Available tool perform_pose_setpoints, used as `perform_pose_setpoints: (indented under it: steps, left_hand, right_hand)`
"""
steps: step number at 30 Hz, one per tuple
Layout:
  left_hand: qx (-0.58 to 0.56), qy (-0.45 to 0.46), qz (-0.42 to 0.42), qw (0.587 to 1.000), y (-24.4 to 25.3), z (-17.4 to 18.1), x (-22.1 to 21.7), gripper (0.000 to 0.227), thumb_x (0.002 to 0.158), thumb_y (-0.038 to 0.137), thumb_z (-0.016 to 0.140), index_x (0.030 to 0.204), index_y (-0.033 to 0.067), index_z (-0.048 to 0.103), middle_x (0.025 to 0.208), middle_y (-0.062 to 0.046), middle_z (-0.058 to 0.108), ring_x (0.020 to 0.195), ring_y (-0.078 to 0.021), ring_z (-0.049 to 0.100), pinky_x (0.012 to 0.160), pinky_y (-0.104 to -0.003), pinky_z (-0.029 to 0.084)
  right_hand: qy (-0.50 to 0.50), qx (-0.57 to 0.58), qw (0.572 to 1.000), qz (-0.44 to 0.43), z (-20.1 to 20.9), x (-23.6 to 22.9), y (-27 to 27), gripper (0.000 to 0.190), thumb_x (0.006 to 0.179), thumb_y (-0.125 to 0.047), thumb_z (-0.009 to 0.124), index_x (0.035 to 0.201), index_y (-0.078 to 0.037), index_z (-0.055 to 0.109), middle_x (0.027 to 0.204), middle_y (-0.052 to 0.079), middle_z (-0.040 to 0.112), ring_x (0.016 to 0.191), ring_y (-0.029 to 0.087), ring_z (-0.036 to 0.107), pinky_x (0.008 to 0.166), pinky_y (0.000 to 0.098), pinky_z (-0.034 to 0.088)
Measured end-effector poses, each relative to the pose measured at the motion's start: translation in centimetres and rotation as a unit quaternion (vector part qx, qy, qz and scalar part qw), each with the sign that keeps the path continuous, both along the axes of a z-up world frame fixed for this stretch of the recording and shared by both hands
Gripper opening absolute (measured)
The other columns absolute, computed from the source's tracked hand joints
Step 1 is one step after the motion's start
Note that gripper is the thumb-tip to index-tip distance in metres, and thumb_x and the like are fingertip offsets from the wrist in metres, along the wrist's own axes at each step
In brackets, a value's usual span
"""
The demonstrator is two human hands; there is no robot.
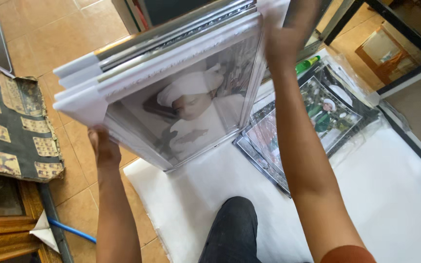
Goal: The person assembles a picture frame by removing protective plastic, positioning the frame, and securing the backing with a utility knife and power drill. The person handles multiple frames and tools on the floor.
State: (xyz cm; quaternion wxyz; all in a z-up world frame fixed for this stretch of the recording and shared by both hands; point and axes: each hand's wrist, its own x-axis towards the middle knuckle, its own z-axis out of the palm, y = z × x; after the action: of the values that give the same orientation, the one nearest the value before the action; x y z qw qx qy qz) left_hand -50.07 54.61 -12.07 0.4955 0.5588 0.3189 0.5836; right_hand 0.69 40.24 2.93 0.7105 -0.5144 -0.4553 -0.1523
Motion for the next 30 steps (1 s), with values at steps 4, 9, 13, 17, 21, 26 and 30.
perform_pose_setpoints:
  steps: [4,9,13,17,21,26,30]
  left_hand:
    - [0.006,0.020,0.027,0.999,-0.3,0.1,-0.7,0.085,0.089,0.062,0.076,0.138,0.0023,0.043,0.122,-0.004,0.051,0.115,-0.0157,0.048,0.104,-0.033,0.039]
    - [0.023,0.042,0.052,0.998,-0.8,0.4,0.4,0.087,0.090,0.065,0.073,0.140,0.0009,0.042,0.126,-0.006,0.050,0.117,-0.0169,0.048,0.106,-0.034,0.039]
    - [0.035,0.056,0.056,0.996,-0.1,1.1,0.8,0.089,0.090,0.067,0.070,0.141,-0.0002,0.041,0.128,-0.007,0.050,0.119,-0.0178,0.048,0.107,-0.035,0.039]
    - [0.038,0.064,0.057,0.996,-0.1,0.2,1.0,0.091,0.091,0.069,0.067,0.142,-0.0012,0.040,0.130,-0.009,0.050,0.121,-0.0187,0.048,0.109,-0.036,0.039]
    - [0.025,0.076,0.061,0.995,-1.3,-0.8,-0.3,0.094,0.091,0.072,0.063,0.143,-0.0023,0.039,0.133,-0.011,0.049,0.124,-0.0197,0.048,0.111,-0.036,0.038]
    - [0.015,0.079,0.059,0.995,-2.6,-1.8,-1.4,0.097,0.092,0.074,0.060,0.145,-0.0037,0.038,0.136,-0.013,0.049,0.126,-0.0208,0.048,0.113,-0.037,0.038]
    - [0.006,0.086,0.062,0.994,-4.0,-1.7,-1.5,0.099,0.092,0.076,0.057,0.146,-0.0047,0.037,0.138,-0.014,0.048,0.128,-0.0217,0.047,0.114,-0.038,0.038]
  right_hand:
    - [0.361,0.006,0.886,0.290,-4.5,5.4,-1.7,0.100,0.090,-0.078,0.054,0.154,-0.001,0.044,0.153,0.020,0.056,0.144,0.033,0.052,0.119,0.0440,0.038]
    - [0.328,-0.008,0.846,0.420,-8.3,7.6,0.4,0.092,0.095,-0.075,0.048,0.156,-0.007,0.040,0.157,0.014,0.051,0.146,0.031,0.051,0.124,0.0461,0.041]
    - [0.336,0.012,0.854,0.396,-10.6,8.8,0.5,0.090,0.096,-0.075,0.046,0.154,-0.006,0.046,0.154,0.014,0.057,0.143,0.030,0.055,0.122,0.0449,0.045]
    - [0.349,0.035,0.842,0.411,-12.9,10.2,0.3,0.084,0.096,-0.072,0.047,0.148,-0.007,0.049,0.145,0.013,0.061,0.135,0.030,0.060,0.118,0.0468,0.050]
    - [0.360,0.085,0.848,0.380,-15.4,10.4,1.8,0.083,0.101,-0.072,0.049,0.147,-0.003,0.050,0.142,0.015,0.058,0.133,0.034,0.058,0.117,0.0503,0.050]
    - [0.375,0.056,0.869,0.319,-16.7,10.8,1.9,0.088,0.097,-0.076,0.045,0.148,-0.004,0.047,0.144,0.016,0.054,0.135,0.035,0.055,0.115,0.0527,0.050]
    - [0.369,0.061,0.867,0.330,-16.0,10.6,2.6,0.087,0.096,-0.075,0.046,0.146,-0.004,0.049,0.144,0.016,0.055,0.135,0.034,0.054,0.116,0.0514,0.048]
